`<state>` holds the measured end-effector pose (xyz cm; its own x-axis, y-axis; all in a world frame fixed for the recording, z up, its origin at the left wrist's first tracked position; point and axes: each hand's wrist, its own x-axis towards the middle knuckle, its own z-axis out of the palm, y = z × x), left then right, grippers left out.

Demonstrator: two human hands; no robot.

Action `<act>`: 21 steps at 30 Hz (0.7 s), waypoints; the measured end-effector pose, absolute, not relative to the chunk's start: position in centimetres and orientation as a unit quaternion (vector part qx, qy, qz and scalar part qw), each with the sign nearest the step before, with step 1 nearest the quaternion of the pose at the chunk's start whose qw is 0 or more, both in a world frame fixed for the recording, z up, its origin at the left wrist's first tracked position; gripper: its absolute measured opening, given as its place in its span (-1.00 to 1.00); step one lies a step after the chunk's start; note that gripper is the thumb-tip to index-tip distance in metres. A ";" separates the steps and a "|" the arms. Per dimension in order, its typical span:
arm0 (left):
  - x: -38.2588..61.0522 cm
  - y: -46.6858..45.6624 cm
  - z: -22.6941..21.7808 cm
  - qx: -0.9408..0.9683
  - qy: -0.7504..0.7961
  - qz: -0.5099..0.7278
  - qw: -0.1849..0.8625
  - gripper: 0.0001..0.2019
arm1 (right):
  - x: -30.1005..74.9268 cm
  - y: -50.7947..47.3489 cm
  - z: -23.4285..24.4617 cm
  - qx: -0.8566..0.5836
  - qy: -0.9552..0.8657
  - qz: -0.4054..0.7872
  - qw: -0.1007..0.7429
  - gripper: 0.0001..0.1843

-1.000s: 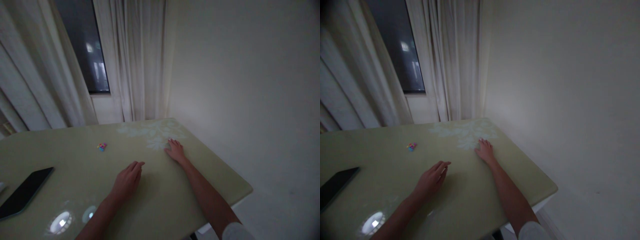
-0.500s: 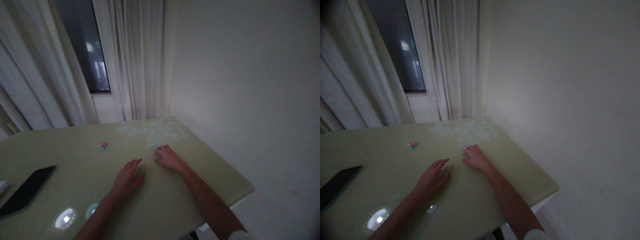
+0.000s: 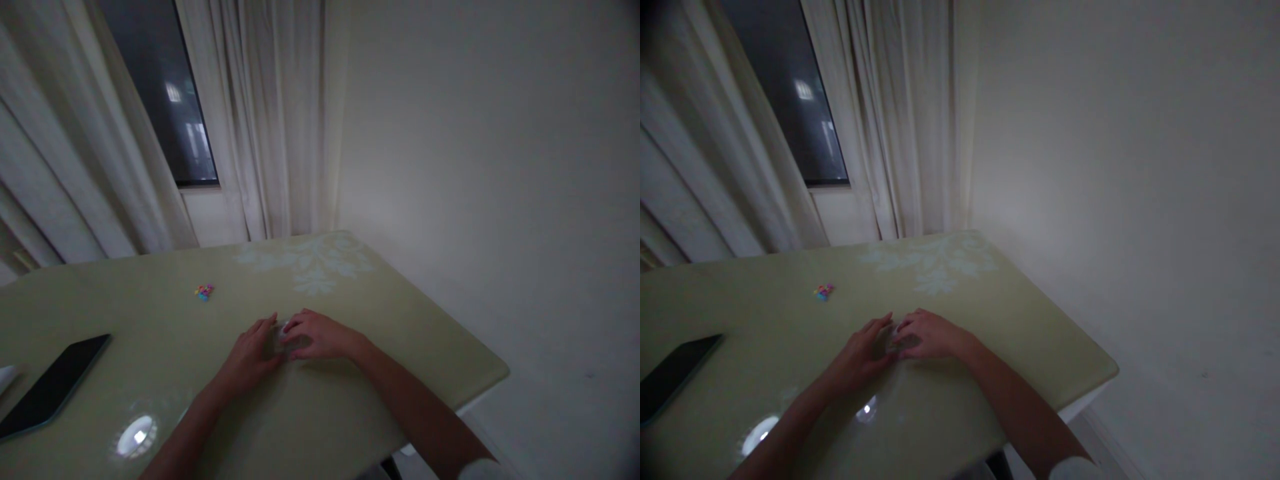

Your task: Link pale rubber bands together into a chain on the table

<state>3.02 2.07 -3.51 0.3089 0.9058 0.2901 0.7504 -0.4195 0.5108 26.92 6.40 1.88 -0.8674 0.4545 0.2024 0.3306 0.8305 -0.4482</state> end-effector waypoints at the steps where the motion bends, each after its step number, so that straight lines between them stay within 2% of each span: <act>1: 3.1 2.0 -3.4 0.796 0.519 0.274 0.148 -0.31 | 26.9 6.5 1.8 -0.206 -0.944 0.208 0.155 -0.67; 7: 3.2 1.9 -2.5 0.806 0.493 0.275 0.179 -0.47 | 26.9 7.3 0.4 -0.264 -0.931 0.172 0.185 -0.31; 16: 3.2 1.3 -1.3 0.798 0.518 0.234 0.202 -0.42 | 26.9 7.6 -0.8 -0.259 -0.931 0.173 0.188 -0.19; 21: 3.3 1.2 -1.2 0.797 0.511 0.243 0.211 -0.42 | 26.8 7.4 -1.0 -0.259 -0.932 0.179 0.182 -0.25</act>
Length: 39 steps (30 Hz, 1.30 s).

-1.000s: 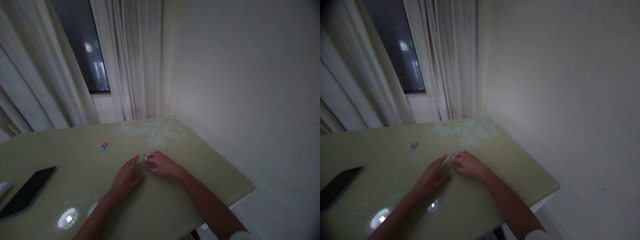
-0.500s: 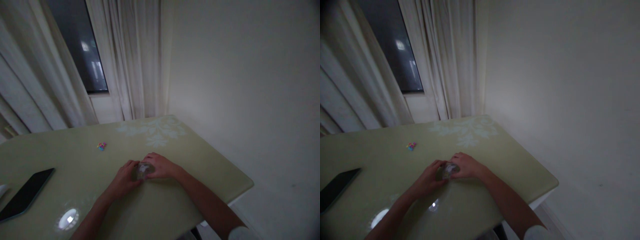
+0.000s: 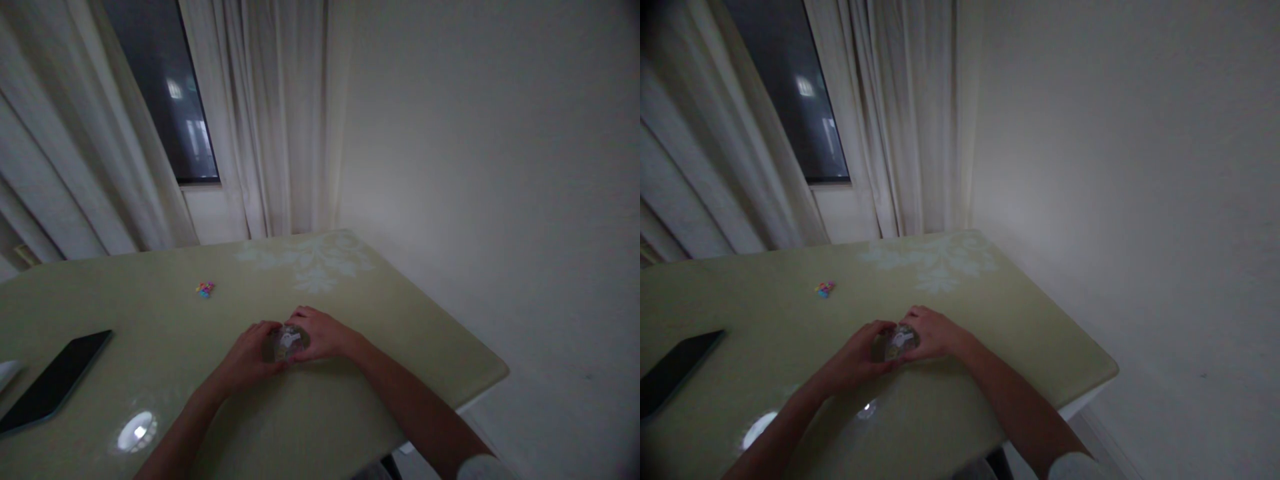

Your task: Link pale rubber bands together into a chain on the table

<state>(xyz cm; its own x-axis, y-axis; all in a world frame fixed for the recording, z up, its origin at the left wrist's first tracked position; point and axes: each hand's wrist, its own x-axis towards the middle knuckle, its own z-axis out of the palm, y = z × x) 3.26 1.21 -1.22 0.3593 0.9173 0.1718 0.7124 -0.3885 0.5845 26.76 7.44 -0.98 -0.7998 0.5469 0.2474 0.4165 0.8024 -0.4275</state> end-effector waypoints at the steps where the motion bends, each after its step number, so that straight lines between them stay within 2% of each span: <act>1: 3.3 1.2 -1.3 0.798 0.509 0.244 0.211 -0.43 | 26.7 7.5 -1.0 -0.260 -0.932 0.177 0.181 -0.25; 8: 3.4 1.4 -1.6 0.809 0.496 0.249 0.196 -0.48 | 26.5 7.8 -1.6 -0.252 -0.938 0.157 0.179 -0.25; 23: 3.6 1.0 -1.0 0.810 0.507 0.235 0.177 -0.47 | 26.6 8.1 -1.3 -0.240 -0.935 0.182 0.188 -0.25; 39: 3.7 1.1 -0.7 0.803 0.507 0.234 0.209 -0.47 | 26.7 8.1 -0.5 -0.255 -0.939 0.164 0.162 -0.26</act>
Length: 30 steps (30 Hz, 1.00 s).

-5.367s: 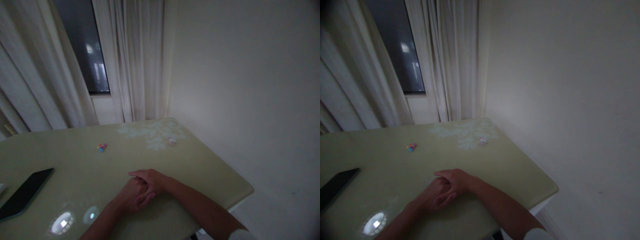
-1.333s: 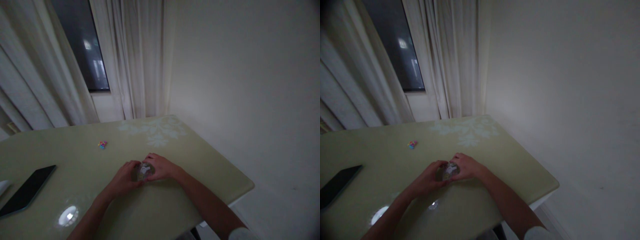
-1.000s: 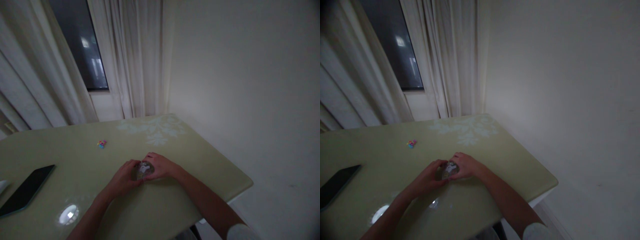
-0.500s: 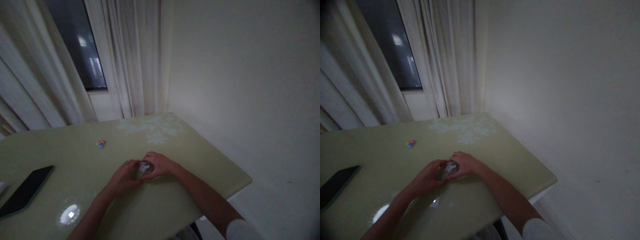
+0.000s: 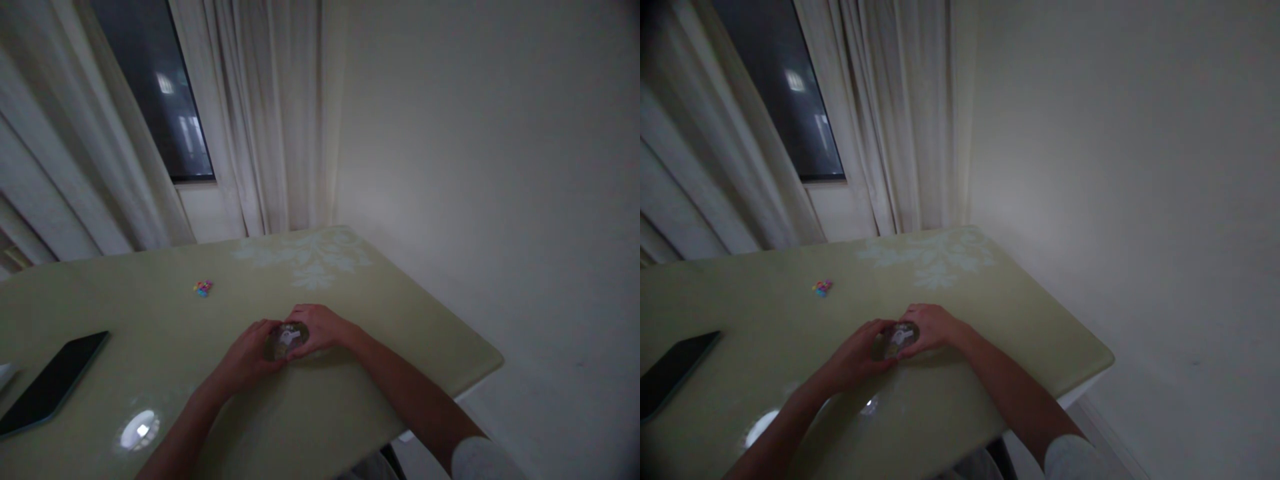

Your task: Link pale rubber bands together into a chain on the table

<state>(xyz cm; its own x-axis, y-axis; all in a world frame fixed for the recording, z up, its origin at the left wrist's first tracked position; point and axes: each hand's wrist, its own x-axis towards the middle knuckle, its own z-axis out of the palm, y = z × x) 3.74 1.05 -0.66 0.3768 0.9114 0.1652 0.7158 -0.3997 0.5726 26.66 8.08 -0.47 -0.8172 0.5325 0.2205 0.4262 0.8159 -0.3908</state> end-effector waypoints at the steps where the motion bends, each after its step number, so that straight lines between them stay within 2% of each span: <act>1: 3.7 1.1 -0.7 0.802 0.506 0.235 0.213 -0.46 | 26.7 8.1 -0.4 -0.254 -0.939 0.165 0.161 -0.28; 2: 3.7 1.1 -0.8 0.802 0.505 0.235 0.218 -0.45 | 26.7 8.1 -0.3 -0.260 -0.938 0.164 0.161 -0.35; 5: 3.8 1.0 -1.0 0.800 0.503 0.234 0.229 -0.41 | 26.6 8.2 -0.2 -0.311 -0.922 0.147 0.175 -0.72; 7: 4.1 1.0 -1.1 0.798 0.506 0.234 0.229 -0.40 | 26.5 8.2 -0.3 -0.330 -0.916 0.137 0.184 -0.80; 9: 4.3 1.0 -1.1 0.797 0.508 0.235 0.226 -0.40 | 26.4 8.2 -0.3 -0.319 -0.918 0.140 0.188 -0.76; 14: 4.5 1.0 -1.2 0.794 0.509 0.245 0.226 -0.40 | 26.7 7.9 -0.2 -0.282 -0.926 0.175 0.182 -0.39; 16: 4.5 1.0 -1.3 0.790 0.513 0.249 0.225 -0.41 | 27.0 7.9 -0.1 -0.267 -0.928 0.190 0.176 -0.32; 30: 4.2 1.3 -1.7 0.793 0.517 0.248 0.205 -0.44 | 26.8 8.0 -0.2 -0.250 -0.941 0.165 0.155 -0.32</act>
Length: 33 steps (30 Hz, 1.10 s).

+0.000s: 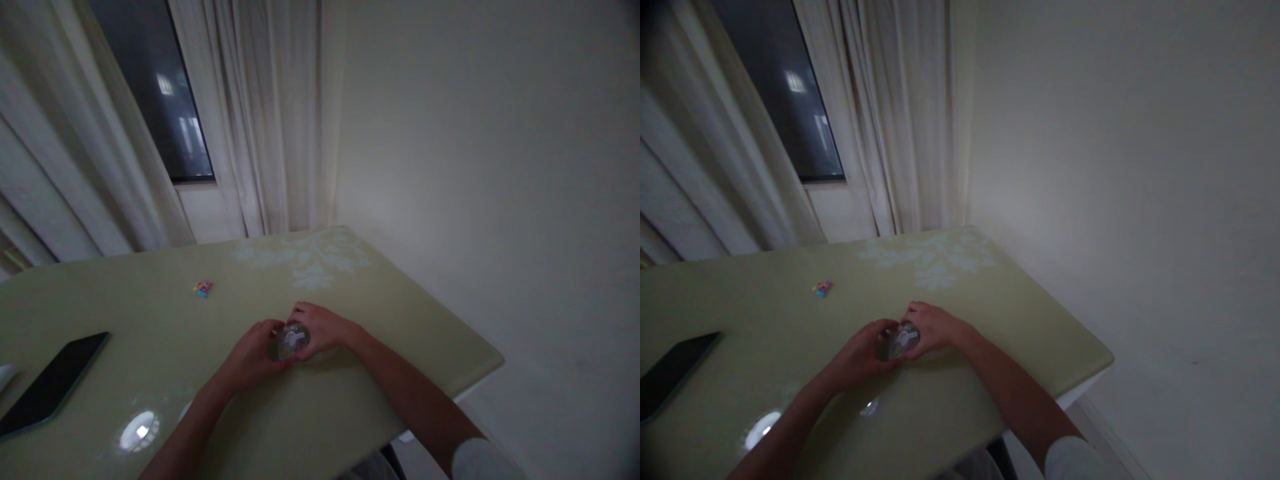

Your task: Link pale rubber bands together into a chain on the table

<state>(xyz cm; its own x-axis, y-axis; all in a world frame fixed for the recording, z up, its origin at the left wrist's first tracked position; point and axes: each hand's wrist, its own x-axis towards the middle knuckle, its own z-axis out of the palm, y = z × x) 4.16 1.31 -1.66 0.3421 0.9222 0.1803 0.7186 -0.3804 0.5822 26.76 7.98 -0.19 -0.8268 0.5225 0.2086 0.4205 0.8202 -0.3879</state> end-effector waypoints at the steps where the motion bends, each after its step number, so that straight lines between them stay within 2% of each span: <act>1: 4.2 1.3 -1.7 0.794 0.515 0.247 0.208 -0.44 | 26.7 8.0 -0.1 -0.251 -0.943 0.159 0.152 -0.32; 13: 4.1 1.6 -2.1 0.792 0.500 0.252 0.242 -0.42 | 26.9 8.3 0.1 -0.257 -0.945 0.142 0.140 -0.29; 18: 3.9 1.8 -2.5 0.793 0.498 0.253 0.243 -0.38 | 26.9 8.3 0.2 -0.267 -0.939 0.162 0.143 -0.36; 24: 4.1 1.5 -2.0 0.786 0.506 0.254 0.250 -0.38 | 27.0 8.4 0.0 -0.271 -0.928 0.197 0.162 -0.33; 30: 4.0 1.4 -1.7 0.768 0.512 0.256 0.285 -0.16 | 27.4 9.0 -0.3 -0.298 -0.877 0.311 0.213 -0.42; 33: 3.9 1.4 -1.9 0.765 0.511 0.261 0.293 -0.07 | 27.9 9.6 -0.7 -0.326 -0.850 0.323 0.260 -0.43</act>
<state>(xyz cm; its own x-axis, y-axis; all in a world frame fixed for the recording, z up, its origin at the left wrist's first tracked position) 3.93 1.40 -1.92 0.3416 0.9346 0.0988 0.6287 -0.3054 0.7152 27.87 9.60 -0.65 -0.6522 0.7221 0.2308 0.3866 0.5787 -0.7181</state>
